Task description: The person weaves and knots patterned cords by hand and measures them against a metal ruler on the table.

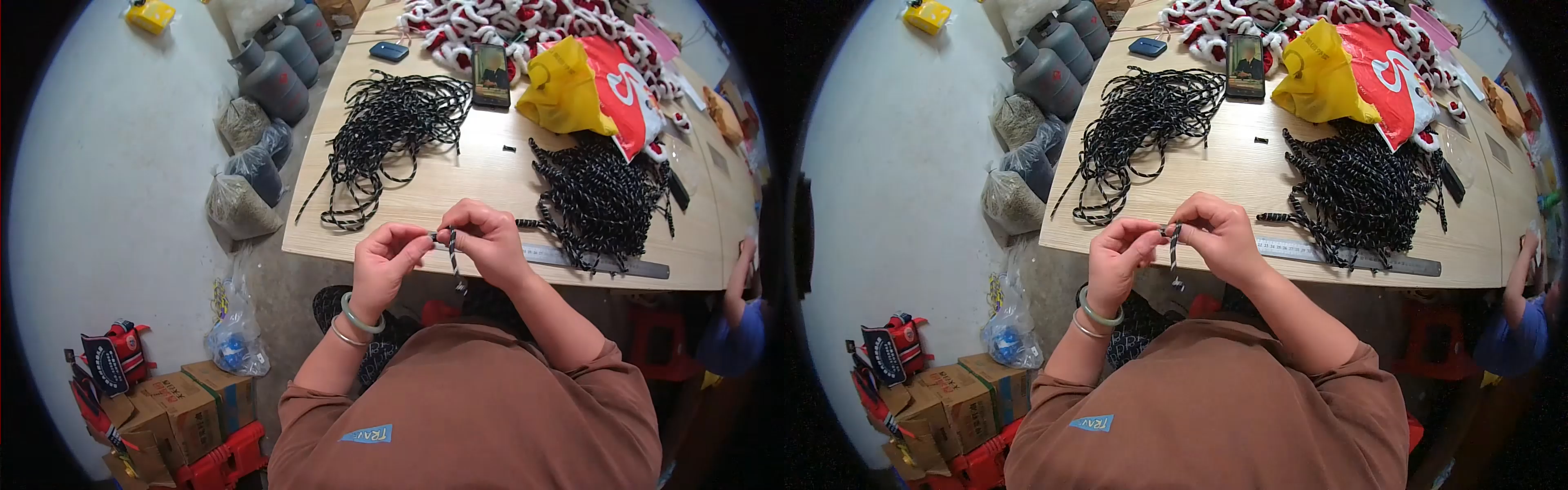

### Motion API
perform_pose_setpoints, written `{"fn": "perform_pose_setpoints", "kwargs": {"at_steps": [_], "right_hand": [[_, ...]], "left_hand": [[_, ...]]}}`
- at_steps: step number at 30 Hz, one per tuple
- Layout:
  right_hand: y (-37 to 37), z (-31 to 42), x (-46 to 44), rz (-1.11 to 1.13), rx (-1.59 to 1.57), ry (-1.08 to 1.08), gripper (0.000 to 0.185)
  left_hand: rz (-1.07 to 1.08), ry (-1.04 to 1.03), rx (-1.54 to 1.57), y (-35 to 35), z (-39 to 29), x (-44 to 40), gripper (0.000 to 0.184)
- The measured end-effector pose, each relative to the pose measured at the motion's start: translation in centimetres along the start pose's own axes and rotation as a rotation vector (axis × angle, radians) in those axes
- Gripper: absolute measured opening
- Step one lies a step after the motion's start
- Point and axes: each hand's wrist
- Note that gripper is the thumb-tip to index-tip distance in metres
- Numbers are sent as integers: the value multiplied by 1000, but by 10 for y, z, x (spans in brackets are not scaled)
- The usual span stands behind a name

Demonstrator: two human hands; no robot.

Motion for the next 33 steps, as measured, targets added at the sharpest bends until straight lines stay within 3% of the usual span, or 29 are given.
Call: {"fn": "perform_pose_setpoints", "kwargs": {"at_steps": [3,5,8,12,17,20,26,29,31,33], "right_hand": [[-2,2,3,-102,300,288,12],[-5,2,5,-121,364,393,15],[-6,5,6,-142,449,506,16],[-6,-1,10,-104,221,323,11],[-10,-9,12,-126,-152,10,8],[-13,-12,14,-155,-169,-22,8],[-25,-17,15,-272,-42,160,6],[-19,9,10,-214,-547,-231,11],[-2,11,0,-180,-749,-193,15],[19,22,-8,-115,-751,-84,18]], "left_hand": [[11,277,178,4,-6,0,17],[36,350,187,4,-5,-1,22],[-3,300,127,-3,-9,0,12],[-20,74,-28,-7,-2,2,12],[-36,166,135,-4,9,4,13],[-40,194,287,-7,16,5,14],[-33,85,338,-9,28,8,14],[-28,60,306,-8,27,9,17],[-13,88,312,-4,24,10,19],[4,130,345,1,20,9,20]]}}
Point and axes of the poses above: each hand's wrist, its own x-axis away from the middle knuckle, its own y-axis out of the back of the hand, z = x × y, and after that the axes turned 9 degrees about x, right-handed
